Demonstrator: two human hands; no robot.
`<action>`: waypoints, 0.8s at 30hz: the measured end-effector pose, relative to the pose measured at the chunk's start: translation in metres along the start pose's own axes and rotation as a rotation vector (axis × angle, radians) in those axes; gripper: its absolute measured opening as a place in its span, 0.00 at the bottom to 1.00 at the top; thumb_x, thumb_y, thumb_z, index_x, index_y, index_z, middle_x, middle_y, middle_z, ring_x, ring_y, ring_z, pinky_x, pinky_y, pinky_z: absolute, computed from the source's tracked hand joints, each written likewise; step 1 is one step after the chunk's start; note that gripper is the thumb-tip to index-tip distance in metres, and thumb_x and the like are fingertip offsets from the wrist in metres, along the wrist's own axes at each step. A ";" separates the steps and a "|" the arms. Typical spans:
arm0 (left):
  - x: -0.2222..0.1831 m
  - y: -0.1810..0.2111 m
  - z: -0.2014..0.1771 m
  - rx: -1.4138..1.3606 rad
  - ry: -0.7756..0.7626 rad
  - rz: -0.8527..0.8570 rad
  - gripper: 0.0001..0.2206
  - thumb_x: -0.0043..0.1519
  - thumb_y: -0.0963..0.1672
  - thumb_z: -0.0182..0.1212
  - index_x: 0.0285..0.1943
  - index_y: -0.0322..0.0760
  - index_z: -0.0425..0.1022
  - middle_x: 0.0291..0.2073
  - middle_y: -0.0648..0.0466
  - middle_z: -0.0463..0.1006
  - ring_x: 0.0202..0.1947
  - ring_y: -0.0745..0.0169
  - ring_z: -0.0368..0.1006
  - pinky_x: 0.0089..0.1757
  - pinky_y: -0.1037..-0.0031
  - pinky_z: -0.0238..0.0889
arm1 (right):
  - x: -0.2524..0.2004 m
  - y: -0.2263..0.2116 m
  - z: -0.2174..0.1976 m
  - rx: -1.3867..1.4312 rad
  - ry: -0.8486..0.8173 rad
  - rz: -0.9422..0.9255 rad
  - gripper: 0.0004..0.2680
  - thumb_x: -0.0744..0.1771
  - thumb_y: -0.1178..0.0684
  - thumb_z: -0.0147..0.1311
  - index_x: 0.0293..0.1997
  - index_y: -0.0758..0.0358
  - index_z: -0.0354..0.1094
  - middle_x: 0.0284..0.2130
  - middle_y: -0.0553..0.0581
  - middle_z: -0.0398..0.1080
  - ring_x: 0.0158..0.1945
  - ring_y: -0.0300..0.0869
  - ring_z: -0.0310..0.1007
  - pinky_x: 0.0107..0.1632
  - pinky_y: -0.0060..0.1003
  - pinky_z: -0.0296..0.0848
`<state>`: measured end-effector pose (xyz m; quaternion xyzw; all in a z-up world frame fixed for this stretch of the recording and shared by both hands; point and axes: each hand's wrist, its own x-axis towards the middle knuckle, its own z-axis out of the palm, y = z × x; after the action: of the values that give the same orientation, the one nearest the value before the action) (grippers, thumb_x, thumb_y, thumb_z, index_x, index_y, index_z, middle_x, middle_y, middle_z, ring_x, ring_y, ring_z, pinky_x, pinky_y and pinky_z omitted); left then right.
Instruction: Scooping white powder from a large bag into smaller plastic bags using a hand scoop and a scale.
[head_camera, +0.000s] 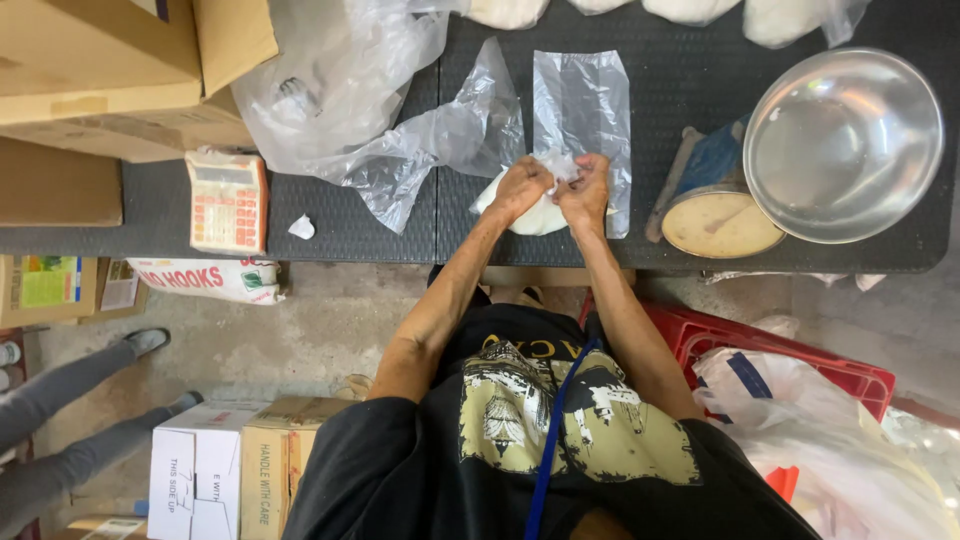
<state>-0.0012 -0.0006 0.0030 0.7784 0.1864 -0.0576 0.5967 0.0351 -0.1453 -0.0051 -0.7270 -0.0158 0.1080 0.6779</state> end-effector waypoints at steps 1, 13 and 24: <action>0.007 -0.008 0.003 0.002 -0.007 0.001 0.15 0.53 0.48 0.60 0.37 0.30 0.82 0.47 0.46 0.78 0.50 0.52 0.75 0.51 0.69 0.65 | -0.008 -0.013 0.000 0.001 0.007 0.001 0.21 0.62 0.71 0.56 0.59 0.63 0.52 0.39 0.60 0.70 0.33 0.39 0.74 0.31 0.34 0.76; -0.028 0.024 -0.018 0.138 0.124 0.302 0.13 0.57 0.46 0.67 0.44 0.31 0.81 0.41 0.44 0.80 0.37 0.49 0.80 0.42 0.65 0.72 | -0.008 -0.015 -0.008 -0.580 -0.093 -0.356 0.08 0.66 0.61 0.55 0.48 0.65 0.71 0.41 0.64 0.74 0.43 0.57 0.76 0.45 0.45 0.73; -0.034 0.025 -0.004 0.328 0.326 0.325 0.11 0.60 0.46 0.67 0.35 0.31 0.83 0.45 0.49 0.78 0.40 0.49 0.78 0.43 0.61 0.71 | 0.002 -0.023 -0.016 0.021 -0.195 0.407 0.06 0.65 0.58 0.51 0.42 0.61 0.73 0.35 0.50 0.72 0.38 0.34 0.69 0.39 0.33 0.67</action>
<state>-0.0237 -0.0099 0.0375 0.8831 0.1407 0.1356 0.4265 0.0430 -0.1586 0.0184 -0.6943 0.0670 0.3124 0.6449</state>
